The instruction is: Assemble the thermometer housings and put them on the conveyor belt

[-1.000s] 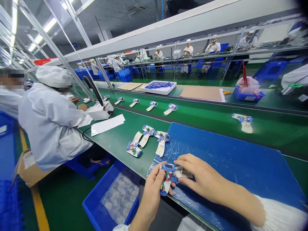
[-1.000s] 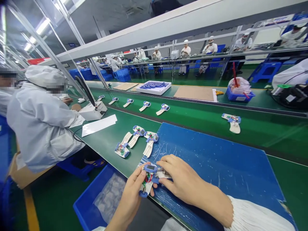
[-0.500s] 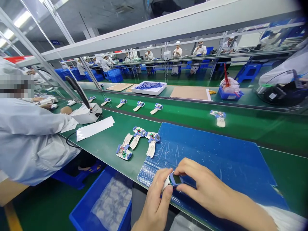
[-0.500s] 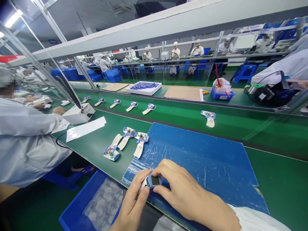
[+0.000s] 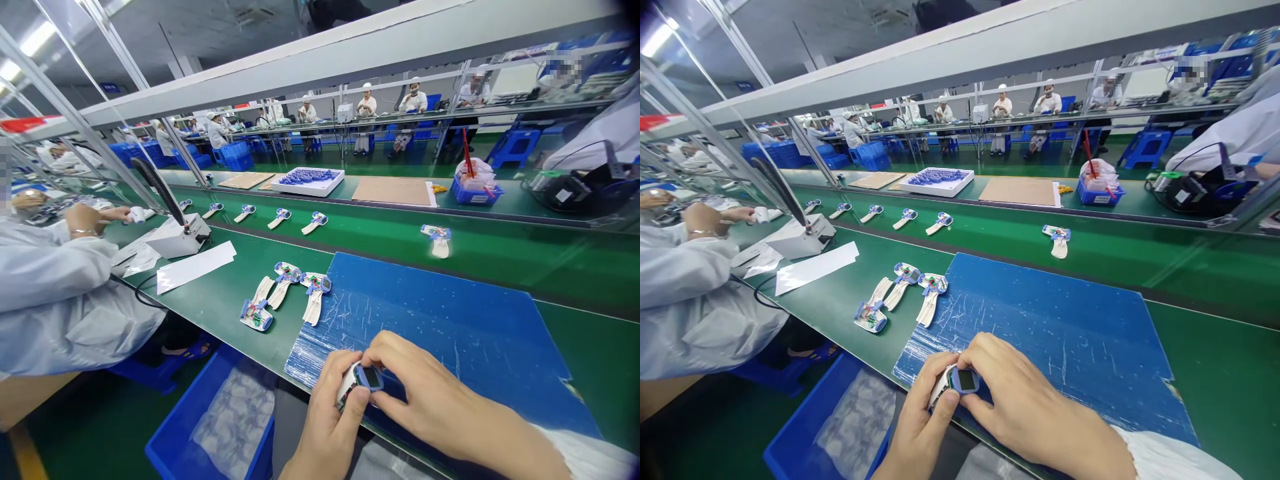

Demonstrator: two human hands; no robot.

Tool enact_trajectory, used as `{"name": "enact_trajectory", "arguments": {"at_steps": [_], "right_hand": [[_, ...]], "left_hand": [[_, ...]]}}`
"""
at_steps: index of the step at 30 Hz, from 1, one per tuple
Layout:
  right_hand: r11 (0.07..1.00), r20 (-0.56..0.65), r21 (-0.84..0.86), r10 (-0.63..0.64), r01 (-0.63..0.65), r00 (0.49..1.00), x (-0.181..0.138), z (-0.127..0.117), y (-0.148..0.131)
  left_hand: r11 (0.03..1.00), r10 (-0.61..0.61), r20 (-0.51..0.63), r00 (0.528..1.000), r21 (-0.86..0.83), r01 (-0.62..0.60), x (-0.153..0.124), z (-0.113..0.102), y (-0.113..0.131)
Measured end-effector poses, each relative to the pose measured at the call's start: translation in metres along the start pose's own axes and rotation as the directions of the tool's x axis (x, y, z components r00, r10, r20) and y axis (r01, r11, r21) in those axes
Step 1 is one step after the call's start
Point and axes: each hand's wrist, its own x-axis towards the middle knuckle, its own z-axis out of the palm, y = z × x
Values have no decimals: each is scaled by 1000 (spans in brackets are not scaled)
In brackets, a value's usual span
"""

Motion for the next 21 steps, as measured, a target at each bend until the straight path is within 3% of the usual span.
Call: {"name": "enact_trajectory", "arguments": {"at_steps": [9,12,17,21], "right_hand": [[996,-34,-87,-26,23,999,-8,8,13],[998,-38,-58,-19,17,999,-10,10,17],[994,-33,62,94,-92,995,-6,0,8],[994,-30,95,61,-58,998,-5,-3,5]], "left_hand": [[999,-3,128,992,32,-2,7,-1,8],[999,-21,127,992,33,16,8,-1,8],[998,62,83,995,8,-62,6,-1,2],[994,91,69,993,52,-95,6,-1,-2]]}}
